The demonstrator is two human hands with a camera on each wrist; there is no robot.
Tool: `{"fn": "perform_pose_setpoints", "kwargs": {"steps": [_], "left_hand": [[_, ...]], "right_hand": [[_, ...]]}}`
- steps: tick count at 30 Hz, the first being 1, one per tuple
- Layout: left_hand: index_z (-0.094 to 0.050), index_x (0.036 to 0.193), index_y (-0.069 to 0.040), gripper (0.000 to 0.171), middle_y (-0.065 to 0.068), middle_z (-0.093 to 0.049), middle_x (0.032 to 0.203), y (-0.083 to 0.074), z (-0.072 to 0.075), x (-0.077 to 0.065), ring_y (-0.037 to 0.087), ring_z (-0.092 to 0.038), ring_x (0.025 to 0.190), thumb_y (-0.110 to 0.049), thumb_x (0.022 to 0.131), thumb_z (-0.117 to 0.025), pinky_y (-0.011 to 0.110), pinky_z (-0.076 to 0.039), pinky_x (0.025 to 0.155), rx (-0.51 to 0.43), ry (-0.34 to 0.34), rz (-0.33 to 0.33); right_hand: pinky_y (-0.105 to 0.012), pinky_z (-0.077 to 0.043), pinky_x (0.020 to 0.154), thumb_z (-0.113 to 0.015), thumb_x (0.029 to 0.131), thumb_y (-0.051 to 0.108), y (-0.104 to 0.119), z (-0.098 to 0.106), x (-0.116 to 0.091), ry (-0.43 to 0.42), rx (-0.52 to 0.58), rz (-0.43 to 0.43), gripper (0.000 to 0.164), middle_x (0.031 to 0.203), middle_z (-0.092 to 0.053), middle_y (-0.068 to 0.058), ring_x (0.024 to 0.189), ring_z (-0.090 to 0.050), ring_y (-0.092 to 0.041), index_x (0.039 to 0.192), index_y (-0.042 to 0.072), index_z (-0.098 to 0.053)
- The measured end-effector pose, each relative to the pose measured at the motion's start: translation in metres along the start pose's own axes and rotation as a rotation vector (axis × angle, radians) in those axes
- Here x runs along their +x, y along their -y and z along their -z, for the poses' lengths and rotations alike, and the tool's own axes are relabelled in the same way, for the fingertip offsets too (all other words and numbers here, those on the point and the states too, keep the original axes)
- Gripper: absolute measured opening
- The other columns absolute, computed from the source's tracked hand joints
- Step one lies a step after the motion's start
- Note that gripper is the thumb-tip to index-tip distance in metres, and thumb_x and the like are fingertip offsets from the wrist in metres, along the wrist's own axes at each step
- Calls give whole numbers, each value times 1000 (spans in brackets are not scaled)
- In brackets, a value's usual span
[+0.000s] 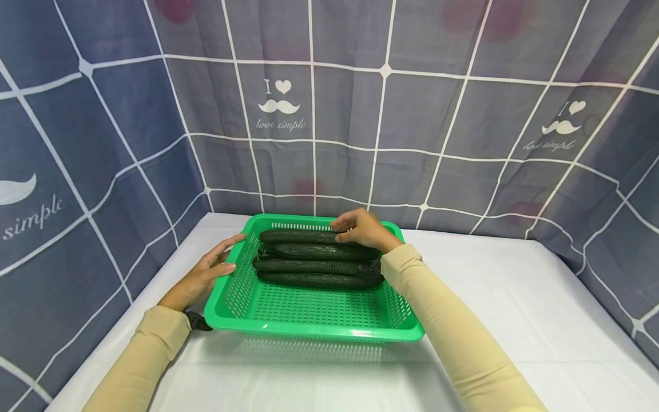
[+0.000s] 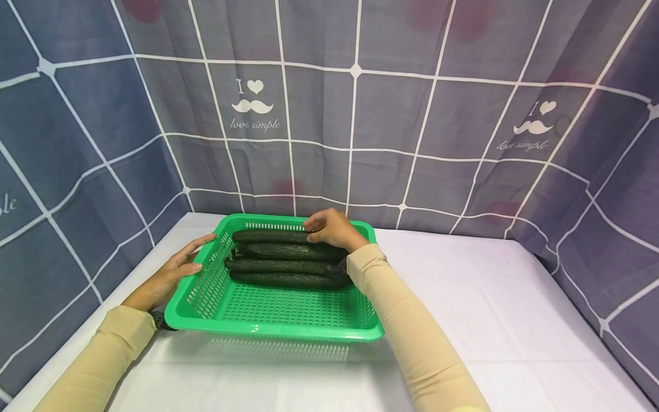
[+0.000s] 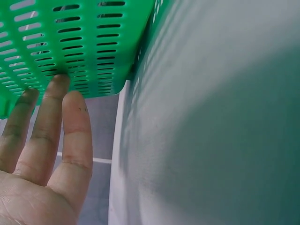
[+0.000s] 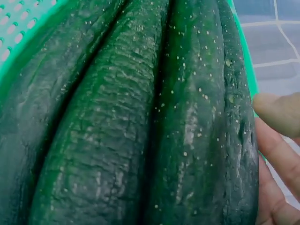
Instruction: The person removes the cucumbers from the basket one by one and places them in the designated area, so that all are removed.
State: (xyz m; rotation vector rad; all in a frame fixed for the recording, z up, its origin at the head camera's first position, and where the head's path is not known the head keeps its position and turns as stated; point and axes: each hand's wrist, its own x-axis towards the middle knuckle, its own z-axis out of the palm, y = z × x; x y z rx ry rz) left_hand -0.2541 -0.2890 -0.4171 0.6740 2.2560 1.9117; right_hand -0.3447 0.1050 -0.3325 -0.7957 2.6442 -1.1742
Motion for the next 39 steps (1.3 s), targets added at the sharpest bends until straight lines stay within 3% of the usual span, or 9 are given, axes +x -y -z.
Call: {"fn": "perform_pose_setpoints", "kwargs": {"steps": [8, 17, 24, 32, 39], "left_hand": [[-35, 171, -25, 69, 23, 8, 179, 1, 2, 0, 55, 14, 160, -12, 106, -55, 89, 2, 111, 7, -8, 6], [-37, 170, -26, 69, 20, 6, 180, 1, 1, 1, 55, 11, 160, -14, 105, -56, 91, 2, 109, 6, -21, 12], [-37, 170, -24, 69, 24, 5, 179, 1, 0, 2, 56, 9, 160, -14, 105, -56, 89, 1, 112, 7, -25, -5], [-38, 170, -24, 68, 28, 7, 177, 1, -1, 2, 57, 11, 159, -12, 105, -55, 88, 2, 112, 5, -24, -17], [-37, 170, -24, 68, 26, 8, 178, 0, -1, 2, 56, 13, 160, -12, 105, -55, 88, 3, 112, 6, -19, -9]], "right_hand": [[-46, -54, 108, -82, 95, 3, -1, -4, 1, 1, -36, 4, 35, 133, -75, -16, 129, -68, -33, 130, -1, -76], [-47, -52, 111, -83, 96, 11, -2, -8, 1, 1, -169, -11, 42, 132, -75, -16, 128, -69, -33, 135, -2, -74], [-50, -51, 112, -83, 97, 13, -1, -11, 1, -18, -241, -5, 38, 129, -76, -16, 124, -70, -34, 131, -1, -77], [-51, -56, 103, -85, 95, 11, -6, -13, 2, -71, -207, 44, 33, 124, -77, -17, 118, -71, -40, 125, -1, -80], [-47, -57, 101, -84, 95, 10, -8, -10, -1, -86, -154, 91, 31, 122, -77, -16, 116, -71, -35, 124, -1, -80]]}}
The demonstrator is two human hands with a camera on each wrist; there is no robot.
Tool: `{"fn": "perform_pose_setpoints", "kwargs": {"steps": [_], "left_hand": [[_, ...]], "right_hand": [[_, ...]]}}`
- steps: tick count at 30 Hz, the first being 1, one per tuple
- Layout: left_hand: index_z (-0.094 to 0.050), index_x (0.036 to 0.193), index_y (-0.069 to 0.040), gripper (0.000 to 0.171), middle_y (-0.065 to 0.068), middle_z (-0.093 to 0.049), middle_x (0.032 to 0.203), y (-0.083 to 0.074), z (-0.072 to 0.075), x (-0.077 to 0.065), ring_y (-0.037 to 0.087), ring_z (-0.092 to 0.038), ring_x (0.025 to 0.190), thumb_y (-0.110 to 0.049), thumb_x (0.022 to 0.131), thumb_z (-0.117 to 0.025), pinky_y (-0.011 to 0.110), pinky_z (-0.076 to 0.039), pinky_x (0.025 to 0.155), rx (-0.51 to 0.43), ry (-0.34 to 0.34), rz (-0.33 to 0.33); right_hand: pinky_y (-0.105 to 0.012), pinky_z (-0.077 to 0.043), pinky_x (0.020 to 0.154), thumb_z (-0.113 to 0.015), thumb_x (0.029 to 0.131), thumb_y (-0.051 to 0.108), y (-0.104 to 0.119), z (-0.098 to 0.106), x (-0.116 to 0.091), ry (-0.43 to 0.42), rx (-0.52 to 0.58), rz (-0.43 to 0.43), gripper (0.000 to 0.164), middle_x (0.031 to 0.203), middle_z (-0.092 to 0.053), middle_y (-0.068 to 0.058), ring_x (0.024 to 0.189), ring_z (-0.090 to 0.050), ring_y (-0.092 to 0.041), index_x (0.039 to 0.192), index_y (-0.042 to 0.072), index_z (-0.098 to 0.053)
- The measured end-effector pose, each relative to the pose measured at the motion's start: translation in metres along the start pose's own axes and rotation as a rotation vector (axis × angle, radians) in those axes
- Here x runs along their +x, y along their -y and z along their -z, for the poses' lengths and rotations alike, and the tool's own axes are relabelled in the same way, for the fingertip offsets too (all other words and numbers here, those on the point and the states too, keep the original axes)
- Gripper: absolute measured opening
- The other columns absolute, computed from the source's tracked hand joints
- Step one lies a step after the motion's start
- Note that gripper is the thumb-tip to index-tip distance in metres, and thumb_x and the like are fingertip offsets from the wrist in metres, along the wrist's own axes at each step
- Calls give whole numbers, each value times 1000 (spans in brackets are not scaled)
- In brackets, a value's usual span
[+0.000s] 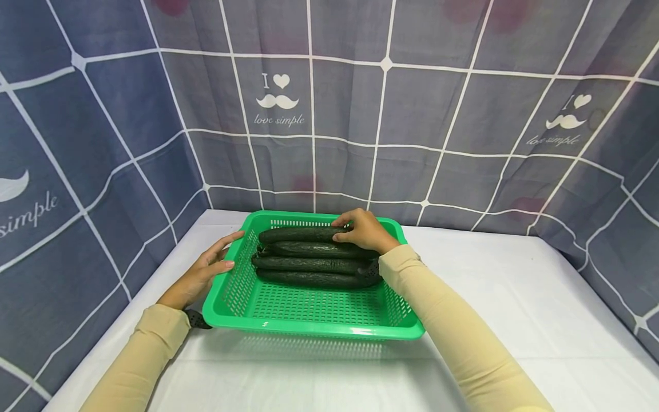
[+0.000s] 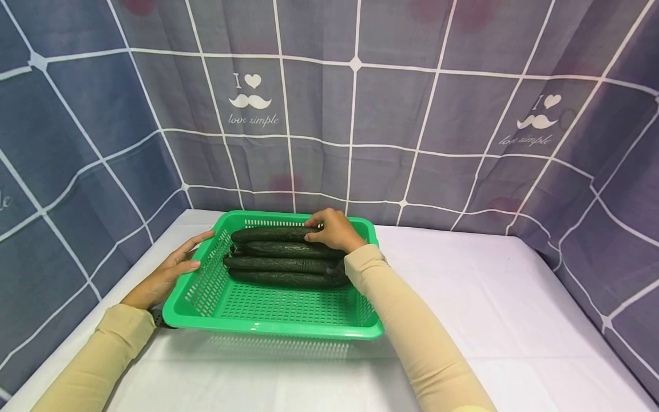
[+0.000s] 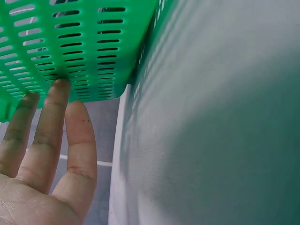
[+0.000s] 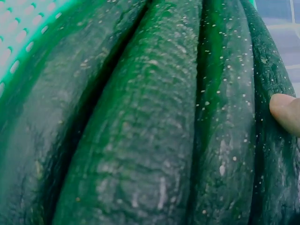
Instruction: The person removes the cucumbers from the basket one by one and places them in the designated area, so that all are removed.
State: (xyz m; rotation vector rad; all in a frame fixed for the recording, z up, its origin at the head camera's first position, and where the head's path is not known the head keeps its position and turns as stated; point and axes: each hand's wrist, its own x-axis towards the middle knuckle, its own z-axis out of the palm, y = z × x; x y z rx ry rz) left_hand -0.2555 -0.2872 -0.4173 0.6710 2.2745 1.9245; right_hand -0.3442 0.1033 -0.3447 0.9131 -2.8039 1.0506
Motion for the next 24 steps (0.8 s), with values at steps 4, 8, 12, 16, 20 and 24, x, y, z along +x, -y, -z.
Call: {"fn": "perform_pose_setpoints", "kwargs": {"steps": [4, 8, 12, 16, 20, 24], "left_hand": [[-37, 170, -23, 68, 23, 7, 179, 0, 0, 0, 55, 13, 160, -12, 105, -55, 88, 4, 112, -3, 1, 3], [-37, 170, -24, 68, 21, 5, 180, 0, 0, 0, 54, 12, 160, -11, 105, -55, 88, 4, 112, -6, -2, 7], [-38, 170, -24, 68, 21, 4, 180, 1, 0, 0, 54, 11, 160, -12, 105, -55, 87, 3, 113, -5, -8, 10], [-37, 170, -24, 69, 22, 5, 180, 1, 0, 0, 54, 12, 160, -13, 105, -55, 88, 4, 112, -4, -10, 12], [-37, 170, -24, 68, 22, 6, 180, 2, 0, 0, 54, 12, 160, -13, 105, -55, 88, 4, 112, -1, -11, 12], [-37, 170, -24, 68, 22, 5, 180, 2, 0, 0, 54, 12, 160, -14, 105, -55, 87, 3, 113, 3, -14, 11]], "right_hand": [[-47, -58, 101, -85, 94, 11, 0, 1, 0, -30, 18, 16, 29, 119, -78, -15, 114, -72, -36, 120, 0, -82], [-48, -58, 99, -86, 92, 12, 0, 2, 0, -55, 38, 0, 29, 119, -79, -14, 112, -72, -39, 119, 2, -83], [-49, -59, 95, -87, 92, 14, 0, 4, 0, -70, 67, -19, 30, 121, -79, -14, 111, -71, -38, 120, 3, -83], [-48, -60, 90, -87, 92, 14, 0, 6, -1, -87, 97, -31, 30, 123, -78, -14, 110, -71, -35, 120, 4, -83], [-49, -59, 91, -88, 91, 12, -1, 8, -3, -110, 130, -29, 29, 123, -78, -14, 111, -70, -35, 119, 5, -83], [-50, -58, 91, -88, 90, 11, -2, 10, -3, -127, 150, -24, 29, 124, -77, -14, 111, -68, -34, 118, 4, -83]]}}
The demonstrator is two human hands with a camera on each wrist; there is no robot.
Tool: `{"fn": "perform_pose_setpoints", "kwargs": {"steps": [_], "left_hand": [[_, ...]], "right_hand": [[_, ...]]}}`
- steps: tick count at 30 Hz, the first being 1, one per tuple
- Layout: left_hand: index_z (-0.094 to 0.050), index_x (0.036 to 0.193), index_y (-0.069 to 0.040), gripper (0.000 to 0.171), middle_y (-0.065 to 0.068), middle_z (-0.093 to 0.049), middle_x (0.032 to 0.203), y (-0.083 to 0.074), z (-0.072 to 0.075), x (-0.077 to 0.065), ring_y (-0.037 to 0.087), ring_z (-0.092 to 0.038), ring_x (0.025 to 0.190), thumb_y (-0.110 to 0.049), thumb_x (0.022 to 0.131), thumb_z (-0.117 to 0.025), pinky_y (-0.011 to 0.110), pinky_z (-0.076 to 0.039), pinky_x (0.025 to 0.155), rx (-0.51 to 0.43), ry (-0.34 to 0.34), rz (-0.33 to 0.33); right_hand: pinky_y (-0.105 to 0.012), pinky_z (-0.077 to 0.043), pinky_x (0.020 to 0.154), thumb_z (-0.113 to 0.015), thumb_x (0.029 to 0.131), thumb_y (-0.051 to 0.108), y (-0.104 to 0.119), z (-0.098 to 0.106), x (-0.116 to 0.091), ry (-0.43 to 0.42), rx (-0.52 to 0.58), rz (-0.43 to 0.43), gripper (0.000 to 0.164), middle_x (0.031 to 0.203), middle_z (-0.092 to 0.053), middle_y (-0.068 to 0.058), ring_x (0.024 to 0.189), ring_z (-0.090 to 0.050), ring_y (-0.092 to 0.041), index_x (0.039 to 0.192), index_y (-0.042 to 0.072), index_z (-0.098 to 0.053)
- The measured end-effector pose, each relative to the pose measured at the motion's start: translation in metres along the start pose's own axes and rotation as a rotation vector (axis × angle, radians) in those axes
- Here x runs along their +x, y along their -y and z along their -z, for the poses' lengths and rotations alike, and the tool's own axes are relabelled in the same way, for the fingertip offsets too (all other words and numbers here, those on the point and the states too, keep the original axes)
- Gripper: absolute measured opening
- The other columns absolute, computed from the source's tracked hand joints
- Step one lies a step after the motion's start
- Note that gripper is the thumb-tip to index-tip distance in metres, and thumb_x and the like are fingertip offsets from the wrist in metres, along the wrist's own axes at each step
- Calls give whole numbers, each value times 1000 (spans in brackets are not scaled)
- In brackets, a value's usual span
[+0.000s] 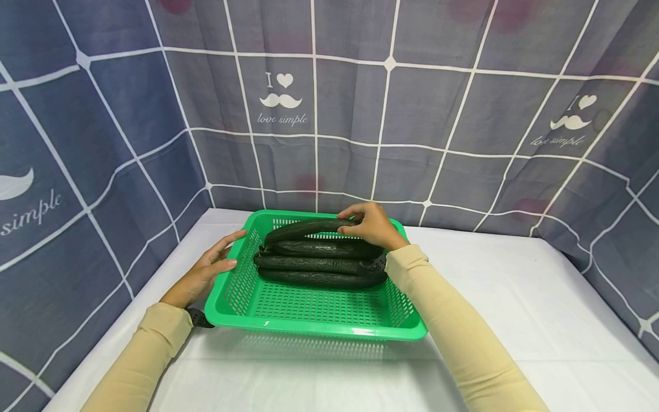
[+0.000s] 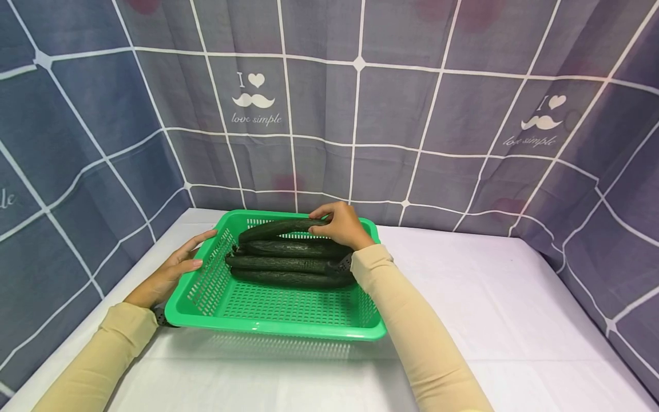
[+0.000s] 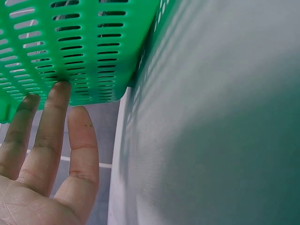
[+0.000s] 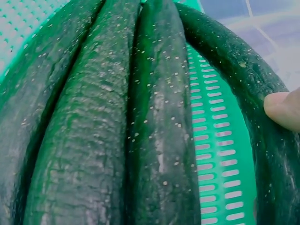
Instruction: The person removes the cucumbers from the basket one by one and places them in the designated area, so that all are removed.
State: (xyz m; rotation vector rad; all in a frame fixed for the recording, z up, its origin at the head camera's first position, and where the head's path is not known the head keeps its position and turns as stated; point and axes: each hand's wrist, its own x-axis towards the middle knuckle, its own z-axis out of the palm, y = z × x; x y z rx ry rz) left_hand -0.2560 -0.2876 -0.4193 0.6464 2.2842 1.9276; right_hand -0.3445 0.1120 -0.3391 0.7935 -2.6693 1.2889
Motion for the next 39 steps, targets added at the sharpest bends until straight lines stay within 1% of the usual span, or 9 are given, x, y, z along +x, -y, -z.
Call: {"fn": "perform_pose_setpoints", "kwargs": {"steps": [7, 14, 19, 22, 25, 29, 32, 35, 39], "left_hand": [[-37, 170, -24, 69, 22, 4, 179, 1, 0, 0, 55, 10, 160, -15, 105, -56, 88, 3, 113, 2, -4, -6], [-38, 170, -24, 68, 23, 3, 179, 2, 0, 0, 56, 11, 160, -14, 105, -55, 88, 2, 113, 0, -1, -26], [-36, 171, -22, 68, 24, 0, 179, 3, -1, 1, 57, 6, 159, -12, 106, -53, 85, -3, 114, 7, 5, -42], [-37, 170, -23, 67, 24, -1, 178, 3, -1, 1, 58, 3, 159, -12, 106, -53, 84, -5, 114, 5, 7, -45], [-37, 170, -23, 67, 25, -1, 178, 3, -2, 1, 59, 4, 158, -12, 106, -53, 85, -4, 114, 3, 10, -44], [-38, 170, -23, 67, 25, 0, 178, 3, -2, 1, 59, 6, 159, -13, 106, -54, 86, -2, 114, 4, 7, -39], [-38, 170, -23, 67, 25, 1, 178, 3, -1, 0, 58, 8, 159, -13, 106, -54, 86, -1, 114, 3, 8, -33], [-38, 170, -23, 67, 25, 3, 179, 2, -1, 0, 57, 11, 159, -14, 106, -54, 88, 2, 113, 1, 7, -25], [-37, 170, -23, 67, 24, 4, 179, 0, -1, -1, 56, 11, 160, -14, 106, -55, 88, 3, 113, -5, 5, -19]], "right_hand": [[-47, -58, 90, -90, 87, 10, 3, 2, 0, -43, 33, -12, 29, 118, -79, -12, 108, -68, -31, 114, 4, -84], [-45, -57, 92, -88, 87, 7, 10, 7, -1, -98, 96, 0, 31, 115, -79, -16, 104, -70, -31, 116, 0, -83], [-40, -57, 91, -88, 87, 5, 13, 11, -3, -127, 142, 4, 31, 117, -79, -17, 104, -70, -29, 117, -2, -82], [-39, -57, 92, -88, 86, 5, 13, 15, -4, -136, 148, 12, 32, 117, -79, -18, 105, -71, -31, 116, -3, -82], [-42, -57, 94, -88, 86, 4, 14, 19, -6, -143, 157, 11, 31, 116, -79, -18, 106, -70, -32, 116, -3, -82], [-47, -56, 97, -88, 87, 5, 16, 27, -10, -139, 171, -11, 31, 119, -78, -19, 110, -68, -32, 117, -2, -82], [-43, -55, 95, -88, 87, 6, 20, 33, -14, -134, 183, -29, 33, 119, -78, -18, 109, -67, -30, 118, -2, -82], [-37, -54, 92, -88, 87, 5, 22, 40, -17, -133, 186, -38, 33, 117, -79, -17, 105, -65, -25, 118, -3, -81], [-34, -53, 90, -88, 86, 4, 25, 48, -22, -131, 182, -39, 34, 116, -79, -15, 104, -64, -23, 119, -4, -81]]}}
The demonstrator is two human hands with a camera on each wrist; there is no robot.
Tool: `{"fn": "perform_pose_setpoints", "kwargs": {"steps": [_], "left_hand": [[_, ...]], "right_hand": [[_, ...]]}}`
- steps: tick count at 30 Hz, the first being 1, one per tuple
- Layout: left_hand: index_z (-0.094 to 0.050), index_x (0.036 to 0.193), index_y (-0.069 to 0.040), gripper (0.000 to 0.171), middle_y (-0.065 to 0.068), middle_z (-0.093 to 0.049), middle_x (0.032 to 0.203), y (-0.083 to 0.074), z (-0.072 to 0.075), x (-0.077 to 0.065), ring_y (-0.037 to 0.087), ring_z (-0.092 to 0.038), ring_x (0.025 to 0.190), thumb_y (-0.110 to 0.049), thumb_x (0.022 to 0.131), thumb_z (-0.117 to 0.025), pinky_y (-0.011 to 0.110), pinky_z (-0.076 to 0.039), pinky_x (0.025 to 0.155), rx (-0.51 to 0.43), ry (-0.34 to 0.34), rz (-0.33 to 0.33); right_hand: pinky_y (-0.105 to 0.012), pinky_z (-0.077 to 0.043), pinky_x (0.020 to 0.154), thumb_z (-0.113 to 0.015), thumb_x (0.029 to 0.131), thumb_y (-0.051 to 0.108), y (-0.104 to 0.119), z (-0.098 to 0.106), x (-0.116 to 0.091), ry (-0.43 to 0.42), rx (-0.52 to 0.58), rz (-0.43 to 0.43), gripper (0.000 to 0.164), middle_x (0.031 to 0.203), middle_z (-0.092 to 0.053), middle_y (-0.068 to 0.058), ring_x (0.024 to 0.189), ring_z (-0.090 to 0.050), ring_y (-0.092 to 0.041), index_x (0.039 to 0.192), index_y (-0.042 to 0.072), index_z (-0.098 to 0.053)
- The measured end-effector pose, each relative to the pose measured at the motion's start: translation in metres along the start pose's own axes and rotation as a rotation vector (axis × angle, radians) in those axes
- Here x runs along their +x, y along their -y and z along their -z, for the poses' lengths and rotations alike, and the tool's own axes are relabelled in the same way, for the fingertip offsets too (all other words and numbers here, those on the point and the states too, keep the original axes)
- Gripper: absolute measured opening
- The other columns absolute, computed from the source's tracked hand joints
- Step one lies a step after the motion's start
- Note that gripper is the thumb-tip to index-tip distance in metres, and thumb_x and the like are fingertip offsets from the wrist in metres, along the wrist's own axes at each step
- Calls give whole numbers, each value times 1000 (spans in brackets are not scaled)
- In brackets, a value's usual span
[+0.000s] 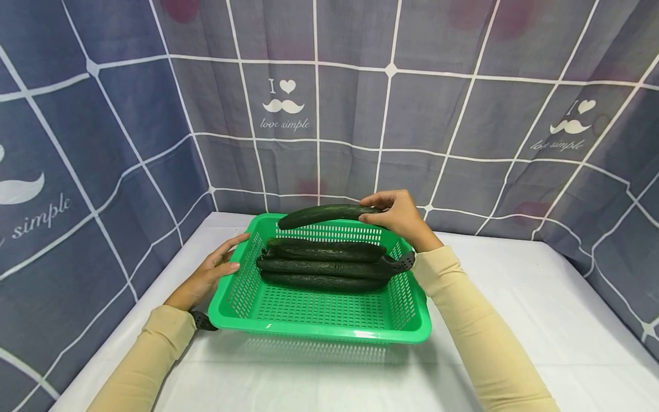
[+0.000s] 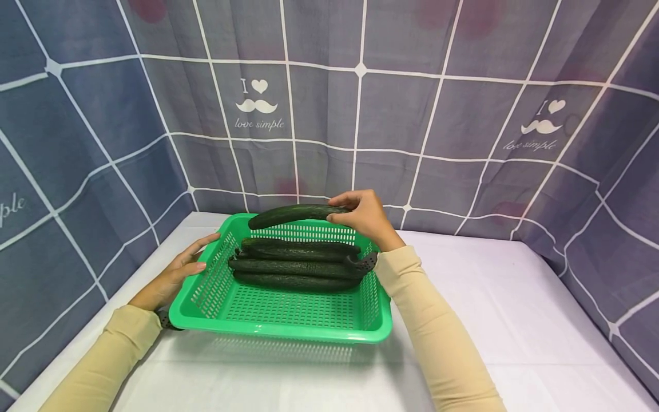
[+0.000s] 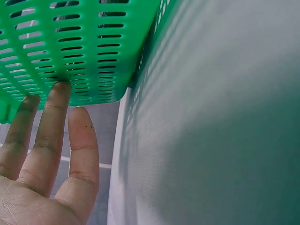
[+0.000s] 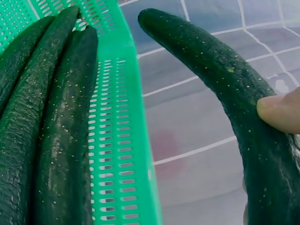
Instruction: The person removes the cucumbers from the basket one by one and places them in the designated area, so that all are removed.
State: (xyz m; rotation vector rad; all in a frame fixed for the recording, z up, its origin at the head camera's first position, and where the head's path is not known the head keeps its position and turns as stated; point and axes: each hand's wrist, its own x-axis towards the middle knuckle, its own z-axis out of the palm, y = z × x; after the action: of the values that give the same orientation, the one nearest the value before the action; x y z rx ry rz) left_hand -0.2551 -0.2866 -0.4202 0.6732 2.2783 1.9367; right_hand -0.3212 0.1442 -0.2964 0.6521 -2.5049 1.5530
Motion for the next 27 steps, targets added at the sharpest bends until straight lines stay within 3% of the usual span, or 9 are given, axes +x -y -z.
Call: {"fn": "perform_pose_setpoints", "kwargs": {"steps": [7, 14, 23, 27], "left_hand": [[-36, 170, -23, 68, 22, 3, 179, -1, -1, 1, 56, 11, 160, -14, 106, -54, 88, 2, 112, -2, 9, -2], [-36, 171, -23, 68, 19, 4, 180, -2, 0, 0, 54, 14, 160, -14, 106, -55, 89, 6, 111, -2, 3, 14], [-37, 170, -22, 68, 21, 4, 180, -1, -2, -1, 54, 15, 160, -12, 105, -54, 87, 7, 113, -4, -7, 16], [-38, 170, -22, 68, 22, 4, 180, -2, -2, -1, 54, 14, 160, -11, 105, -55, 87, 7, 113, -7, -10, 13]], "right_hand": [[-32, -55, 88, -88, 86, 6, 6, 16, -12, -1, -11, -11, 34, 117, -79, -12, 106, -65, -22, 118, -1, -82], [-23, -57, 78, -88, 85, 3, 5, 27, -23, -12, 13, 8, 34, 105, -80, -8, 88, -71, -12, 117, -6, -80], [-24, -56, 83, -89, 87, 9, 1, 38, -41, -51, -14, -8, 35, 114, -80, -4, 101, -69, -15, 119, -2, -81], [-24, -55, 81, -89, 87, 9, -1, 42, -47, -79, -14, 7, 34, 116, -80, -4, 99, -69, -14, 119, -1, -81]]}}
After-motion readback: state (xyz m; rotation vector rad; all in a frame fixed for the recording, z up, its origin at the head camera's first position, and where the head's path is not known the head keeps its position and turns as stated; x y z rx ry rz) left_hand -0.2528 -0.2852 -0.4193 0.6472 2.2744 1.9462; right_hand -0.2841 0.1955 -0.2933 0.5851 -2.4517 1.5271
